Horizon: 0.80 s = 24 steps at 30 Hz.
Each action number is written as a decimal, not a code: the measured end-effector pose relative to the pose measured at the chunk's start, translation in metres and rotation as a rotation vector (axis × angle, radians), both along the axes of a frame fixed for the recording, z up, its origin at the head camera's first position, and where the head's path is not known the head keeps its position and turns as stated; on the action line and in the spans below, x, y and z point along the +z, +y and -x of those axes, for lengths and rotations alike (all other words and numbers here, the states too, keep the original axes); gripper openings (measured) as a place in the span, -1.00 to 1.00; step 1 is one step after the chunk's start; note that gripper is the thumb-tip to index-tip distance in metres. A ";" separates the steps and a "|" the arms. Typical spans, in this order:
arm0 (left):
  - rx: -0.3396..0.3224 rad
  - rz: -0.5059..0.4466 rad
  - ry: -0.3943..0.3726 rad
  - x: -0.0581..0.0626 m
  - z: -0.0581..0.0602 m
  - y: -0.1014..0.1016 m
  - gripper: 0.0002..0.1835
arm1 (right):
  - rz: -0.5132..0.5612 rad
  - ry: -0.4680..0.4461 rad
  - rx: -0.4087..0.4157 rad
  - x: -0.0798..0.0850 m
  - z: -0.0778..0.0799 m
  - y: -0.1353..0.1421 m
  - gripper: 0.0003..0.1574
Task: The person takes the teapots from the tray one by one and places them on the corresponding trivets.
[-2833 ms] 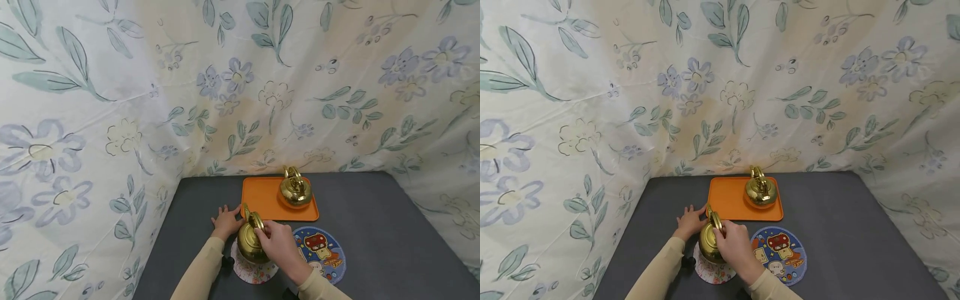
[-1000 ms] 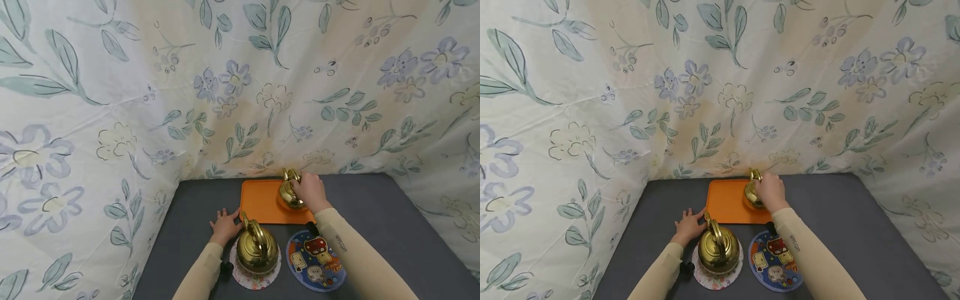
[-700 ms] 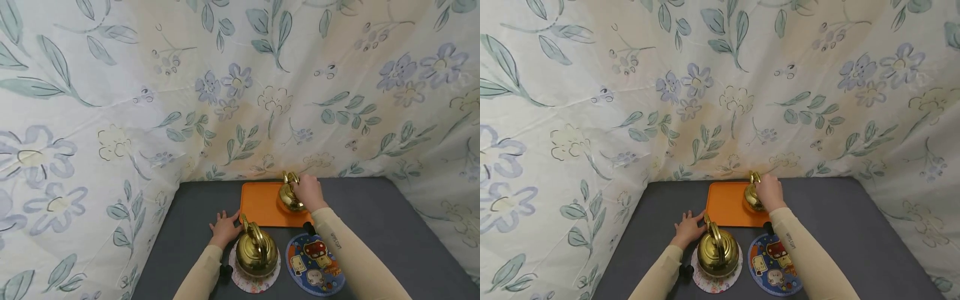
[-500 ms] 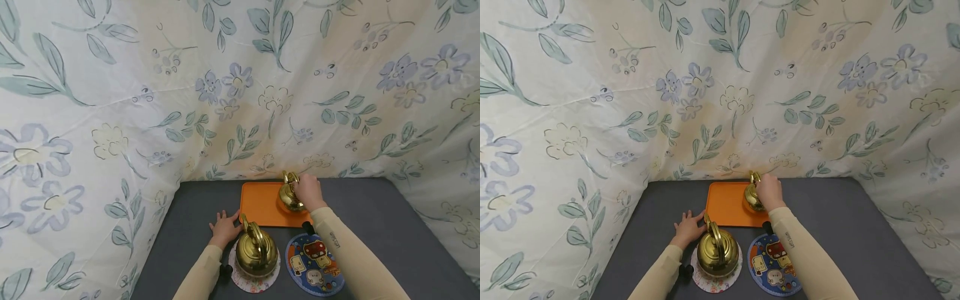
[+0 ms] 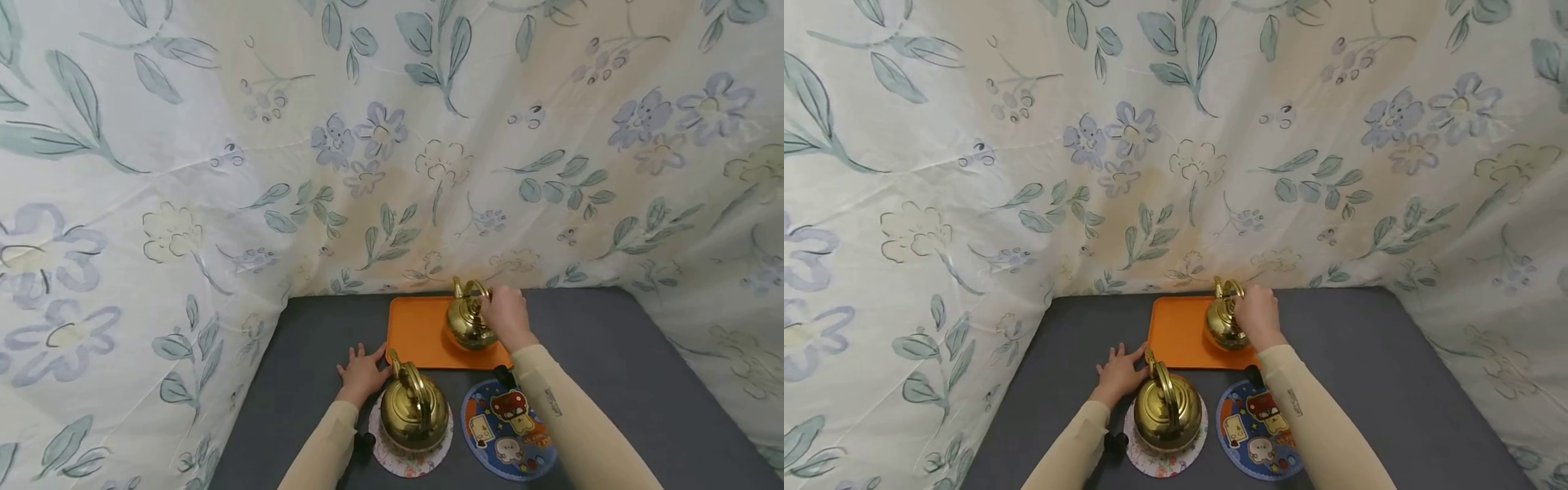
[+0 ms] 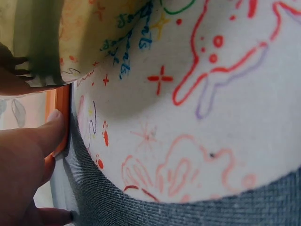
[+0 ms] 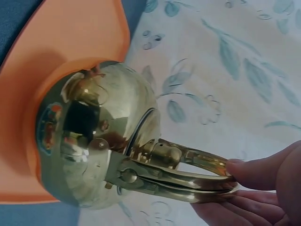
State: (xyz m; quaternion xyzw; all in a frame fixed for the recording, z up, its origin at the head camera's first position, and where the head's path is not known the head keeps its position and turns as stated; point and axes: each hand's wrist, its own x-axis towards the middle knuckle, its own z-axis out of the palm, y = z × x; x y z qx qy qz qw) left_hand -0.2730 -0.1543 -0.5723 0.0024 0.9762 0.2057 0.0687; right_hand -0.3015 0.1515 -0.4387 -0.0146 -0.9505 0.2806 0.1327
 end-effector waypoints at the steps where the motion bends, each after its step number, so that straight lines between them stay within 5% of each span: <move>1: 0.000 0.000 0.002 0.001 0.000 -0.001 -0.29 | -0.001 0.013 0.002 0.003 -0.003 0.000 -0.76; 16: -0.018 -0.008 0.004 -0.001 -0.003 -0.002 -0.29 | -0.017 0.049 0.040 0.042 -0.051 -0.005 -0.74; 24: -0.019 0.000 0.015 -0.002 -0.002 -0.002 -0.30 | -0.030 0.113 0.040 0.050 -0.083 -0.004 -0.76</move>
